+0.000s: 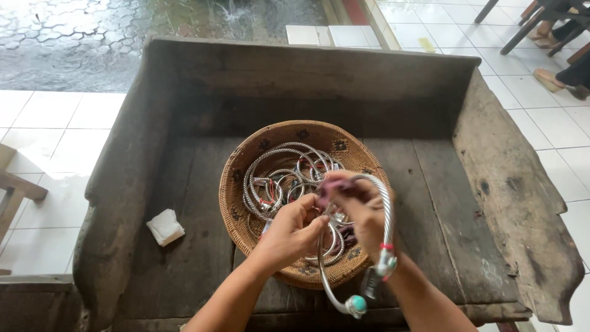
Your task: Sorting and inspecting silver bracelets in a woven basket
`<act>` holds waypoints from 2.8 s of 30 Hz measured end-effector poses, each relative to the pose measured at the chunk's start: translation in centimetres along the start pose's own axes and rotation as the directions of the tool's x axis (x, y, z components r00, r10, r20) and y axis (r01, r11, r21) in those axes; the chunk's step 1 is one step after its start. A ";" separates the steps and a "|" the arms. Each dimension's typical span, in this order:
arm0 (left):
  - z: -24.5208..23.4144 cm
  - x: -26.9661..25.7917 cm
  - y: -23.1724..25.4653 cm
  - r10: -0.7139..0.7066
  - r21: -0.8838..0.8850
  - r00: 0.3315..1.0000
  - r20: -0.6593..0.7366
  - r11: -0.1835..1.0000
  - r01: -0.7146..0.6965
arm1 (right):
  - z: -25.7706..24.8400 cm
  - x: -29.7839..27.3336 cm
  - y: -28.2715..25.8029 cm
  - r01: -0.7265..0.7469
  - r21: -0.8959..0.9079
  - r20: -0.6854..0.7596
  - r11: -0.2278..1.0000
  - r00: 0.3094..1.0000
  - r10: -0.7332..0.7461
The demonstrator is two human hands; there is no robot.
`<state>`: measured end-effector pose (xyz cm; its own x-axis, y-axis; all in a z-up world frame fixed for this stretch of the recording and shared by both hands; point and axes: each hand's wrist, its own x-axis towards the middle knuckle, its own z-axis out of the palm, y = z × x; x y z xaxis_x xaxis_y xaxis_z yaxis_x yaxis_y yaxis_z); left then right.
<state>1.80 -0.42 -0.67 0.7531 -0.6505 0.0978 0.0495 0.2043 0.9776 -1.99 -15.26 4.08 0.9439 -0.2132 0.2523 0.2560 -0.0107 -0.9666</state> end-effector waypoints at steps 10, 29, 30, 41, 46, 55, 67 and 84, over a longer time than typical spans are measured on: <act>-0.3 -0.5 1.4 -0.135 0.078 0.991 -0.017 0.988 0.136 | 0.2 0.6 0.4 -0.068 0.002 -0.096 0.998 0.993 0.068; -0.5 0.0 -1.3 -0.048 -0.005 0.998 -0.049 0.999 0.048 | -1.0 1.2 2.9 -0.024 0.161 -0.057 0.987 0.998 0.033; -0.6 0.1 -1.8 -0.042 -0.014 0.997 -0.063 0.999 0.041 | -0.7 1.2 3.4 -0.114 0.195 -0.003 0.974 0.993 0.117; -1.0 -0.3 0.6 0.015 -0.072 0.984 -0.176 0.997 -0.028 | 0.6 0.4 2.2 -0.262 0.217 0.277 0.941 0.940 0.198; -0.7 0.0 -0.3 0.022 -0.044 0.979 -0.203 0.999 -0.032 | 0.9 0.7 2.8 -0.329 0.241 0.188 0.913 0.939 0.288; -0.2 -0.3 0.1 -0.034 -0.067 0.983 -0.183 0.998 0.022 | -0.4 1.3 3.3 -0.276 0.324 0.036 0.905 0.959 0.280; -0.4 -0.7 0.9 -0.168 -0.364 0.986 -0.001 0.918 0.156 | -2.5 1.0 0.8 0.434 -0.443 -0.331 0.785 0.734 -0.593; -0.6 -0.3 0.0 -0.157 -0.427 0.985 0.070 0.888 0.172 | -0.8 1.7 0.4 0.553 -0.382 -0.215 0.741 0.726 -0.653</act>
<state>1.98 0.23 -0.84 0.6881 -0.7242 -0.0445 0.4537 0.3816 0.8053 -0.48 -16.43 4.08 0.4736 -0.3582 0.8046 0.6316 -0.4986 -0.5937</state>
